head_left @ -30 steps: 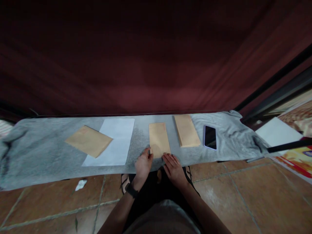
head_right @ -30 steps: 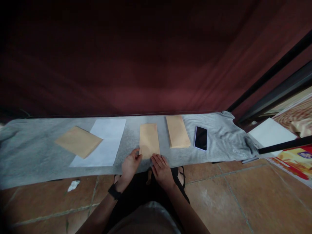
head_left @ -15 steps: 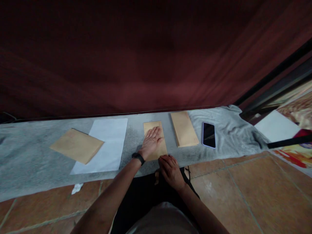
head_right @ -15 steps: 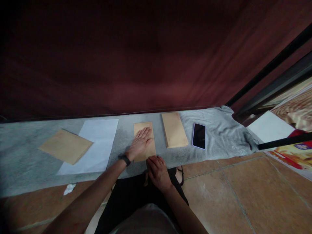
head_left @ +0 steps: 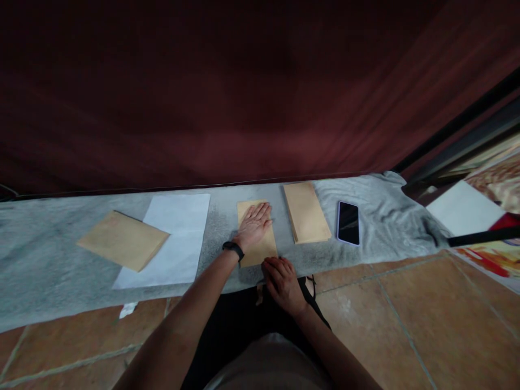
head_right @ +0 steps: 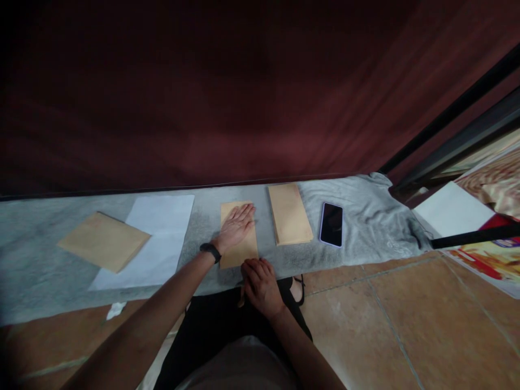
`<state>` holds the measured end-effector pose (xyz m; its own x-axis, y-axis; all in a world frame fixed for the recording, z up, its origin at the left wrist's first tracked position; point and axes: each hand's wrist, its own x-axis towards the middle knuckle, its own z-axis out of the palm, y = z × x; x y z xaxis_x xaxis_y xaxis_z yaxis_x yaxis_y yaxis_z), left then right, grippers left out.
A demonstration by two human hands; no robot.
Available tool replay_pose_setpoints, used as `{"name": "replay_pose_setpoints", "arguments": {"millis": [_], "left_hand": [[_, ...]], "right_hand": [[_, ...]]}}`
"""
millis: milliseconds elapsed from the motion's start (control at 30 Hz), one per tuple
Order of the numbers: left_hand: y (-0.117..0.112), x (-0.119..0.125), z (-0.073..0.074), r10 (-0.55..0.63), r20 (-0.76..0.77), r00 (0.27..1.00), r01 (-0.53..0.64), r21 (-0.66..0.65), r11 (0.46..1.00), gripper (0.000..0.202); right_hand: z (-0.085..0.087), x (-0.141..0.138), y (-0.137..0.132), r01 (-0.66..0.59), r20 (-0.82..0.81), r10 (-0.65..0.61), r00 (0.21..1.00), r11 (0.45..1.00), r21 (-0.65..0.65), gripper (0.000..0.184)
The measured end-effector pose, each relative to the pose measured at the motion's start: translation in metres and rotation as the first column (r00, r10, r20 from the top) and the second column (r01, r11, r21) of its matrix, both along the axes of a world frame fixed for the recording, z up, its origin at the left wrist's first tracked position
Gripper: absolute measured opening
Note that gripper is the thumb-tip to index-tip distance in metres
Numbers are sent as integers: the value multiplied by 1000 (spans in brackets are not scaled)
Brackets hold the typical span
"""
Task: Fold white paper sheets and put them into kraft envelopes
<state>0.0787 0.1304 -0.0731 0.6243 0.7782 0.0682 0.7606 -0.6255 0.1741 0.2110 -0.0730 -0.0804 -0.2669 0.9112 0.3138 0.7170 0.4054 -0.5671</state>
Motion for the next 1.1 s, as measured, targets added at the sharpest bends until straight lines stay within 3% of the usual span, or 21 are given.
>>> {"name": "replay_pose_setpoints", "arguments": {"millis": [367,700,1100], "left_hand": [[-48,-19,-4,-170,60,984,172,-22,985,56],[-94,-36,3,-285,66,956,289,-54,956,53],[-134,-50,16,-311,13,950,311,-1,951,60]], "right_hand": [[-2,1,-2,26,-54,-24,998,999,37,45],[-1,-1,-3,37,-84,-32,996,997,64,32],[-6,0,-4,34,-88,-28,996,997,70,27]]}}
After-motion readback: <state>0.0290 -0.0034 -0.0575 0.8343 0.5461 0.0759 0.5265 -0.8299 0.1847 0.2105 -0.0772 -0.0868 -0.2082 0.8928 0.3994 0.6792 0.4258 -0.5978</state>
